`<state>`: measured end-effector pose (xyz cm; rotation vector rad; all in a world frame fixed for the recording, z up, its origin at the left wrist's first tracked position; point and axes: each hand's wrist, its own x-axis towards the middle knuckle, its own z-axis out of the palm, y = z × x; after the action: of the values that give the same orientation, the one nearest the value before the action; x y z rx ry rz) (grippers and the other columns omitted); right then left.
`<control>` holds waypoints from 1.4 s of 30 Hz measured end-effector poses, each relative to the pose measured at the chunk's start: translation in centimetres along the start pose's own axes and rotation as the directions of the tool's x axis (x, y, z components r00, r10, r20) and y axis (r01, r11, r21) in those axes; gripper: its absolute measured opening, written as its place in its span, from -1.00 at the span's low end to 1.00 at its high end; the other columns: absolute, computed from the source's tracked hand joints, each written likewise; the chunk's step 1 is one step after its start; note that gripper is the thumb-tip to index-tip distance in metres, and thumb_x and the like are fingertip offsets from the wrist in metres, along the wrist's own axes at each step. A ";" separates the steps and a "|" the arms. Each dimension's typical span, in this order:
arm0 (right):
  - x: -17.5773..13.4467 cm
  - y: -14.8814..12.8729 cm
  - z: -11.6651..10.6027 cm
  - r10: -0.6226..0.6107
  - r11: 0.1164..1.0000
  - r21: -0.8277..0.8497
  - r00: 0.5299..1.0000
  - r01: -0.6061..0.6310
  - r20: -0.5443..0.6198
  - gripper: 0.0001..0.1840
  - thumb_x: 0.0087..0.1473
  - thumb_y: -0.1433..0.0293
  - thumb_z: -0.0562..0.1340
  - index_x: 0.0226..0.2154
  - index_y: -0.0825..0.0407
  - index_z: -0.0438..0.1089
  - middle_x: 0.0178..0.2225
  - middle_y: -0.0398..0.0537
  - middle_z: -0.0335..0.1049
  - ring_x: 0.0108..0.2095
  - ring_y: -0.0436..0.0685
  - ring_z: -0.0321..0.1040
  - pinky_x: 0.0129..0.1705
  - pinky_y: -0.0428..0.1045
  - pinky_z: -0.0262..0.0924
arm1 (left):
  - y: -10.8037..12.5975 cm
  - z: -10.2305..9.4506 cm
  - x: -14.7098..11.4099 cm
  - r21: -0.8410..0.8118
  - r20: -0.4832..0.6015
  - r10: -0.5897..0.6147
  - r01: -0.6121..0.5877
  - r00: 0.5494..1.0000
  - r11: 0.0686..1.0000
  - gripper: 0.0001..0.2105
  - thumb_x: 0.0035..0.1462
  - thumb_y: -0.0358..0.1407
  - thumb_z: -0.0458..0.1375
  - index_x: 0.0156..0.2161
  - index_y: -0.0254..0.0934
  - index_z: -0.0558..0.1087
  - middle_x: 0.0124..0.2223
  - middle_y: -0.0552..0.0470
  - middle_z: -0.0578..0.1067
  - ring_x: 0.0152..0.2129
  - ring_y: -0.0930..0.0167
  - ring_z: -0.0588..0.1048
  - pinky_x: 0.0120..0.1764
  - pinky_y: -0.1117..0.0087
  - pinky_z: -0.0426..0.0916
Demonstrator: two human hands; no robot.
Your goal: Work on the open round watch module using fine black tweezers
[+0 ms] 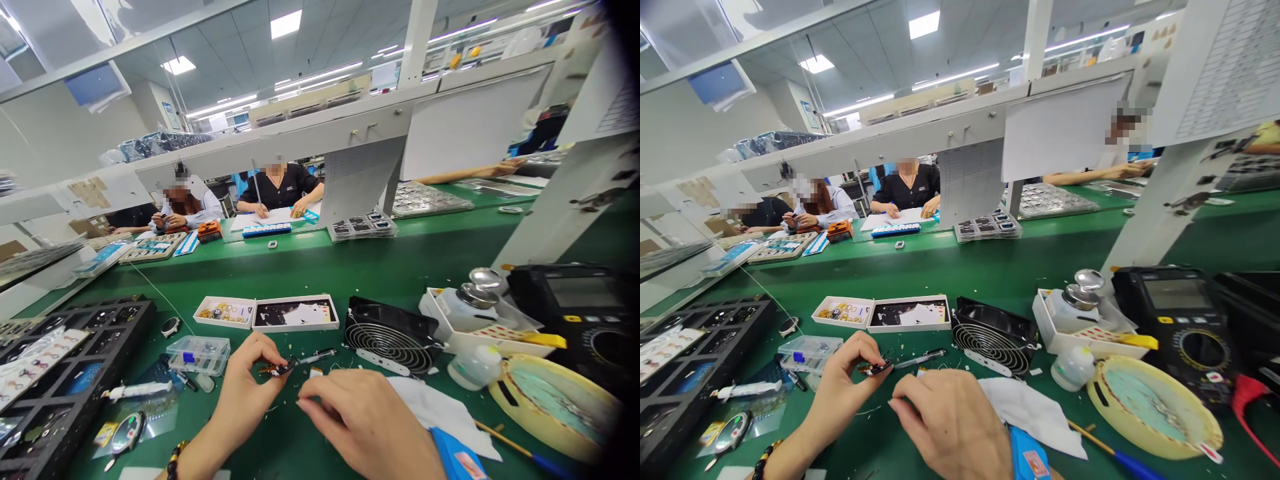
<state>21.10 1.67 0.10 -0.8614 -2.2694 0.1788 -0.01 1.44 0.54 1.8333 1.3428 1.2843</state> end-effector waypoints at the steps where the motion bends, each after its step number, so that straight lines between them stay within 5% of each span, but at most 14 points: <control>1: 0.1 -0.1 -0.2 0.005 0.999 0.038 0.999 -0.003 -0.052 -0.92 0.24 0.43 0.29 -0.30 -0.08 0.45 -0.50 -0.29 0.44 -0.55 0.04 0.38 -0.48 0.01 0.00 | 0.0 0.0 0.0 -0.009 0.023 -0.011 0.012 1.000 1.000 -0.89 0.18 -0.40 0.22 -0.37 -0.25 0.41 -0.30 0.08 0.42 -0.34 0.39 0.44 -0.27 0.40 0.34; 7: 0.5 -0.3 -0.6 -0.015 0.994 0.106 0.989 0.031 -0.148 -0.77 0.39 0.40 0.17 -0.01 -0.09 0.50 -0.43 -0.28 0.52 -0.51 0.01 0.41 -0.43 -0.03 0.08 | -0.3 0.5 -0.3 -0.026 0.168 -0.037 0.042 0.985 0.999 -0.89 0.03 -0.50 0.17 -0.41 -0.26 0.37 -0.34 0.09 0.41 -0.37 0.41 0.39 -0.32 0.42 0.25; 12: 0.3 0.1 -0.2 -0.153 0.988 -0.008 0.977 0.153 -0.151 -0.71 0.44 0.42 0.08 -0.06 -0.03 0.53 -0.48 -0.23 0.47 -0.53 0.06 0.33 -0.46 0.02 0.02 | -0.7 0.8 -0.6 -0.002 0.217 -0.029 0.030 0.976 1.000 -0.84 -0.04 -0.56 0.13 -0.42 -0.25 0.33 -0.33 0.10 0.42 -0.35 0.40 0.39 -0.27 0.39 0.23; 24: 0.7 0.0 -0.6 -0.188 0.982 -0.058 0.973 0.181 -0.137 -0.71 0.43 0.43 0.09 -0.25 0.02 0.51 -0.53 -0.23 0.41 -0.58 0.04 0.26 -0.48 0.03 0.00 | -0.3 0.4 -0.7 0.069 0.189 0.033 -0.047 0.981 0.996 -0.77 -0.08 -0.60 0.09 -0.37 -0.23 0.43 -0.27 0.06 0.45 -0.27 0.34 0.45 -0.22 0.35 0.30; 32: 0.6 -0.2 -0.5 -0.184 0.982 -0.055 0.974 0.178 -0.129 -0.75 0.39 0.47 0.14 -0.27 0.04 0.51 -0.55 -0.22 0.39 -0.58 0.04 0.23 -0.46 0.02 -0.02 | -0.3 0.4 -0.9 0.218 0.186 0.203 -0.242 0.961 0.946 -0.71 -0.12 -0.63 0.05 -0.32 -0.24 0.41 -0.24 0.02 0.46 -0.27 0.31 0.45 -0.23 0.34 0.33; 42: 0.6 -0.3 -0.6 -0.206 0.978 -0.040 0.963 0.202 -0.172 -0.82 0.39 0.46 0.18 -0.20 0.06 0.52 -0.54 -0.23 0.41 -0.59 0.02 0.23 -0.47 0.02 -0.01 | -0.4 0.4 -0.9 0.190 0.128 0.218 -0.240 0.967 0.952 -0.74 -0.07 -0.63 0.06 -0.31 -0.25 0.40 -0.24 0.01 0.46 -0.27 0.32 0.44 -0.23 0.32 0.33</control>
<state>20.96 1.74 1.02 -0.6224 -2.1801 -0.0162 0.11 0.79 -0.32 2.2230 1.2733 1.1771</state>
